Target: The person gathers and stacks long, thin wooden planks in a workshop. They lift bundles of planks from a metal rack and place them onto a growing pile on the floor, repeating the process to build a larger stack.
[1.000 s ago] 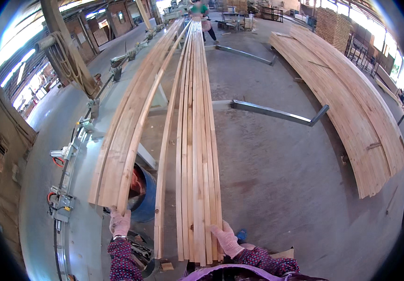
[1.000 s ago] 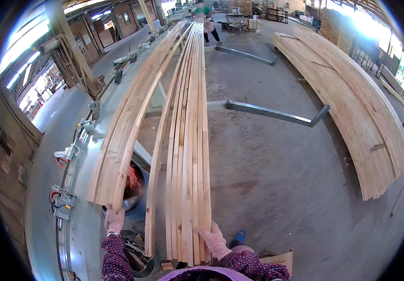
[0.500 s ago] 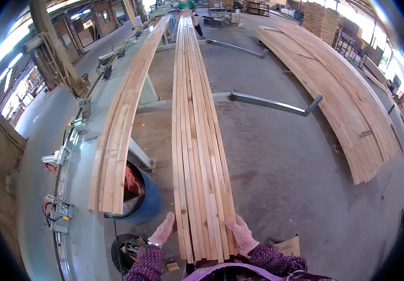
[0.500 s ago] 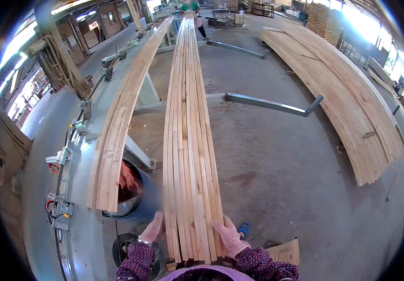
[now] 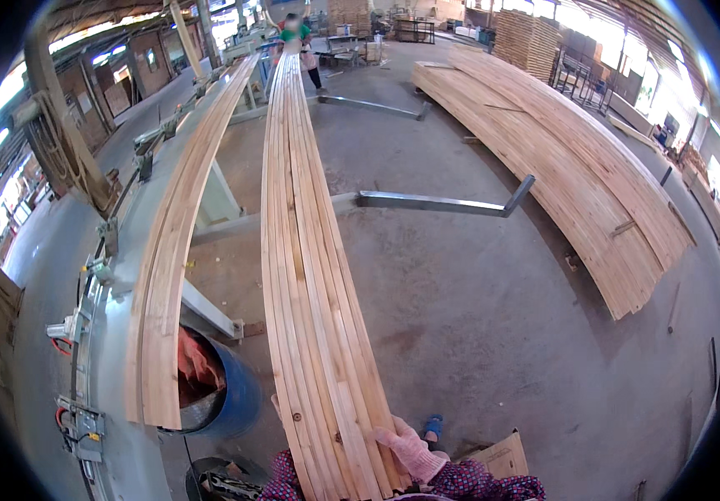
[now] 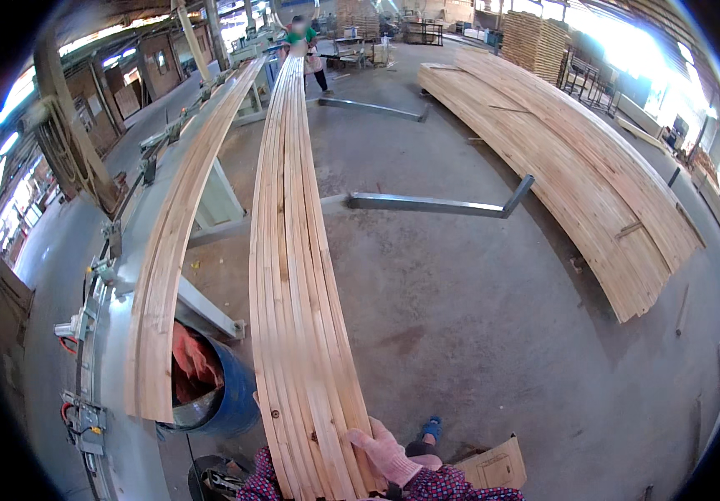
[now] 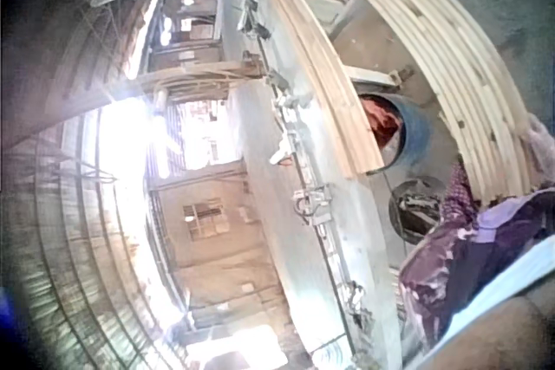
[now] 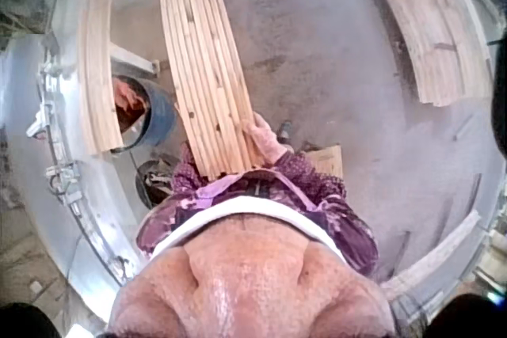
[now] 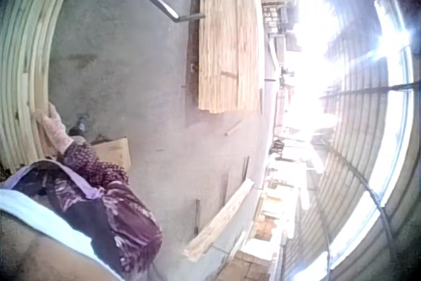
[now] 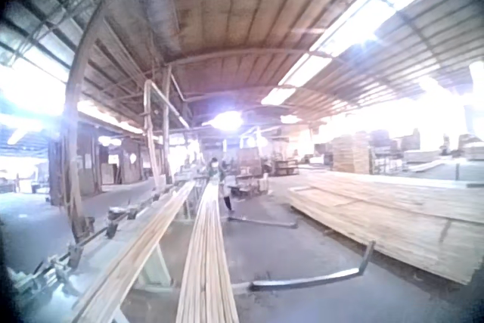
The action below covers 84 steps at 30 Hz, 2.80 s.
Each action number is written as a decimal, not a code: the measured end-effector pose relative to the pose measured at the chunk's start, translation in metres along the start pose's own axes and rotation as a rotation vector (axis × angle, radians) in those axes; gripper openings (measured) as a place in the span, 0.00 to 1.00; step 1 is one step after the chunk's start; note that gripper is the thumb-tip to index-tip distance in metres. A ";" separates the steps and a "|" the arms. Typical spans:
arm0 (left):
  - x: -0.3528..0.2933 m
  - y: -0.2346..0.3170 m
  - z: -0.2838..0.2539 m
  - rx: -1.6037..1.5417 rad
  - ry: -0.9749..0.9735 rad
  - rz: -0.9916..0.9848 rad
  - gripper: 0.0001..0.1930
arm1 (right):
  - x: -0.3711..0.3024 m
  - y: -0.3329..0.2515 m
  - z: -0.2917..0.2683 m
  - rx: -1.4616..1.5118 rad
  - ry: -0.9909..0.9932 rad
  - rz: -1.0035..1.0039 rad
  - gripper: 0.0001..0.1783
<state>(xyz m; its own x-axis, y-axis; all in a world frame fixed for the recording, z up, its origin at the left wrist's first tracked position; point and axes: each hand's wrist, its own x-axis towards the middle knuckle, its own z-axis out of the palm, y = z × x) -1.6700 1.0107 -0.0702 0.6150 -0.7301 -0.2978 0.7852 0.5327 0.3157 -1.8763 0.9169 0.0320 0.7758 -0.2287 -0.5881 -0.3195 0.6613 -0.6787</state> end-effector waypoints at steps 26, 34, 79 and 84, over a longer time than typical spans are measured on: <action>0.248 -0.387 0.385 0.297 -0.290 0.402 0.30 | -0.127 -0.426 -0.467 0.040 -0.055 -0.097 0.32; 0.282 -0.515 0.491 0.318 -0.343 0.150 0.34 | -0.076 -0.460 -0.632 0.255 -0.097 0.032 0.27; 0.480 -0.999 0.713 0.398 0.187 -0.355 0.26 | -0.121 -0.633 -1.149 -0.381 0.299 0.029 0.32; 0.571 -1.133 0.727 0.557 0.015 -0.377 0.23 | -0.102 -0.652 -1.310 -0.008 0.153 -0.041 0.29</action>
<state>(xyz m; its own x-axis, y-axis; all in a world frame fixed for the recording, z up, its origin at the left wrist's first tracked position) -2.2603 -0.3211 0.0573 0.3105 -0.8144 -0.4902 0.7945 -0.0607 0.6042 -2.4598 -0.4265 -0.0417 0.6965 -0.3622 -0.6195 -0.2941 0.6433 -0.7068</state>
